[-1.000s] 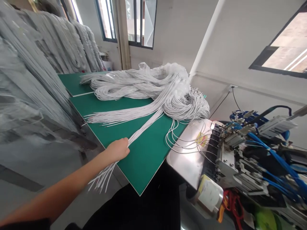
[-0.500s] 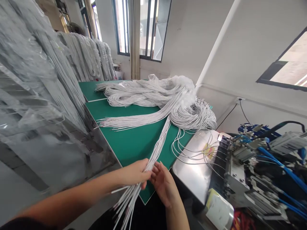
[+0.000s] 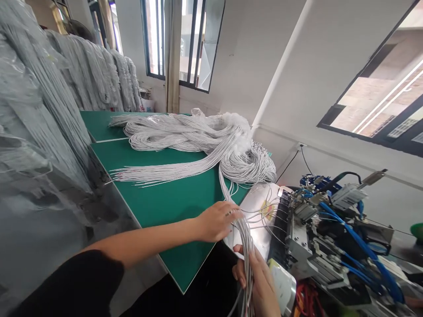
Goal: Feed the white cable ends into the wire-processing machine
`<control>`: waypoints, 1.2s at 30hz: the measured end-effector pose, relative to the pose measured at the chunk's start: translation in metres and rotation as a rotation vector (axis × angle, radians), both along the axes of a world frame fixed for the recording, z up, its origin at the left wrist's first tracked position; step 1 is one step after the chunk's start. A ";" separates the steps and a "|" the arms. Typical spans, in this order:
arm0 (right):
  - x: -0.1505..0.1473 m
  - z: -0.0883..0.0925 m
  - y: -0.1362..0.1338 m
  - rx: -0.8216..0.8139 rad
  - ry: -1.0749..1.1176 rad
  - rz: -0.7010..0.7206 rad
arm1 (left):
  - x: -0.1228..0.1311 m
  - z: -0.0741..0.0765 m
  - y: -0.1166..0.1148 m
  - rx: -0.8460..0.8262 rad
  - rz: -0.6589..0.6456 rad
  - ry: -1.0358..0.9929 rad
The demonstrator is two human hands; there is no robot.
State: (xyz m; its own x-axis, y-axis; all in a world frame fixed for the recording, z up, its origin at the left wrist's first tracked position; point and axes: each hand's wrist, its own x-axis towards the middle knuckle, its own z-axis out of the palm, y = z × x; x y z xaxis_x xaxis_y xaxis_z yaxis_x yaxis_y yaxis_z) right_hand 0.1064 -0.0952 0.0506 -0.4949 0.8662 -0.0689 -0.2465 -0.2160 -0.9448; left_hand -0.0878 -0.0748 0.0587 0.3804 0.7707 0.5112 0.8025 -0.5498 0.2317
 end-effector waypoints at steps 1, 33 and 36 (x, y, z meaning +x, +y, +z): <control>0.003 -0.002 -0.002 0.028 -0.043 -0.029 | 0.009 -0.007 0.014 0.093 -0.091 0.080; 0.079 -0.037 0.011 0.253 -0.351 -1.188 | 0.071 -0.052 0.069 0.474 -0.555 0.122; 0.080 -0.039 0.012 0.252 -0.375 -1.194 | 0.074 -0.050 0.070 0.438 -0.507 0.067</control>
State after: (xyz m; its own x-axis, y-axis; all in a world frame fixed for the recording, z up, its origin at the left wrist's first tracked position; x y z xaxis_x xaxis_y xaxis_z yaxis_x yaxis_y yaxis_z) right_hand 0.1862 -0.0830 0.0112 0.6109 0.7671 0.1956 0.1267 0.1492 -0.9807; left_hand -0.0141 -0.0051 0.0085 0.6824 0.2154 0.6985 0.4256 -0.8940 -0.1401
